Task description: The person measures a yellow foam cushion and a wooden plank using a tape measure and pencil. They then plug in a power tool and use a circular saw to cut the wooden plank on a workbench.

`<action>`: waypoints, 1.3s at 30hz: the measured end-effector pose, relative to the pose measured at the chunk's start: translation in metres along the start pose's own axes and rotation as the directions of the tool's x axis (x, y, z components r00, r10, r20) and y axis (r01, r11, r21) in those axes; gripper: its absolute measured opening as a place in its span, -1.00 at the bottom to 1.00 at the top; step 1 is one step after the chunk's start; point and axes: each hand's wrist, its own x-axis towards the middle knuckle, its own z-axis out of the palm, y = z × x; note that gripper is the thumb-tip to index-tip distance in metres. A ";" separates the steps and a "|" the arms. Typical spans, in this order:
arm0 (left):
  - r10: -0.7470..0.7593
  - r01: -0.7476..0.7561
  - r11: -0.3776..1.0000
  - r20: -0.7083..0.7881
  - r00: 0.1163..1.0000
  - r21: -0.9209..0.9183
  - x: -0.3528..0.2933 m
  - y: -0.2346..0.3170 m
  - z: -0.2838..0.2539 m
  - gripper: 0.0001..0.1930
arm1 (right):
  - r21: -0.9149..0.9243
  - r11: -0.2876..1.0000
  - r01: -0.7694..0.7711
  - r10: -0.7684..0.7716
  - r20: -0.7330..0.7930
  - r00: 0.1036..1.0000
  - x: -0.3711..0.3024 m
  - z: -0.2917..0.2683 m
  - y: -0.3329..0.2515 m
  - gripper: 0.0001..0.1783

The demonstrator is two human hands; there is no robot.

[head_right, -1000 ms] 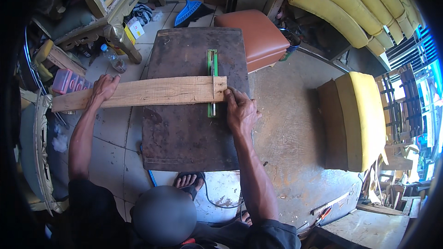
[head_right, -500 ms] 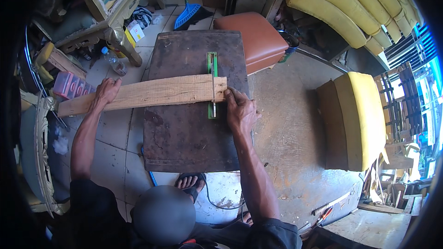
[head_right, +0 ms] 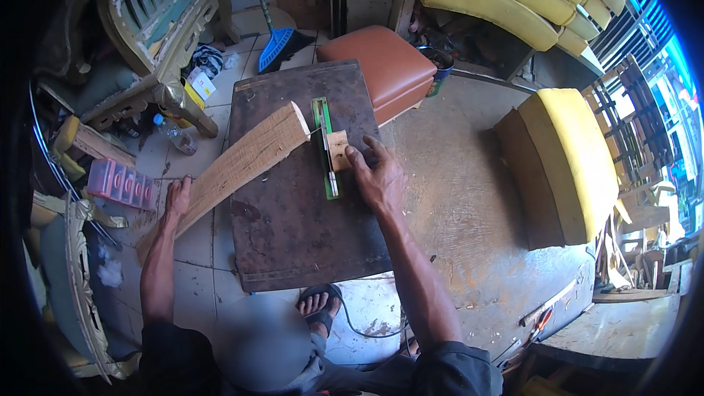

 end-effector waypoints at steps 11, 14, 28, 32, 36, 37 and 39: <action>-0.277 0.250 0.943 -0.100 0.956 -0.221 -0.011 0.013 -0.008 -0.31 | -0.095 0.984 0.151 -0.147 0.053 0.988 0.019 -0.005 0.000 -0.38; -0.275 0.249 0.948 -0.114 0.955 -0.200 -0.009 0.013 -0.002 -0.28 | -0.084 0.996 -0.001 -0.024 -0.303 0.953 0.035 0.000 0.045 -0.50; -0.172 0.148 0.980 -0.194 0.966 -0.131 -0.033 0.016 -0.014 -0.32 | 0.016 0.927 -0.375 0.372 0.085 0.924 0.060 -0.091 0.098 -0.66; 0.175 -0.174 0.984 -0.200 0.964 0.022 -0.094 -0.010 -0.027 -0.45 | -0.663 0.732 -0.157 0.097 -0.127 0.987 0.006 -0.201 0.181 -0.44; 0.542 -0.517 0.840 -0.234 0.807 0.162 -0.125 0.061 -0.039 -0.67 | -0.610 0.698 -0.374 0.366 -0.145 0.919 -0.105 -0.296 0.256 -0.45; 0.680 -0.609 0.732 -0.270 0.682 0.305 -0.139 0.099 -0.041 -0.68 | -0.579 0.686 -0.442 0.451 -0.139 0.882 -0.139 -0.310 0.271 -0.47; 0.606 -0.601 0.793 -0.227 0.763 0.096 -0.160 0.170 -0.040 -0.64 | -0.545 0.692 -0.474 0.496 -0.117 0.860 -0.198 -0.307 0.273 -0.52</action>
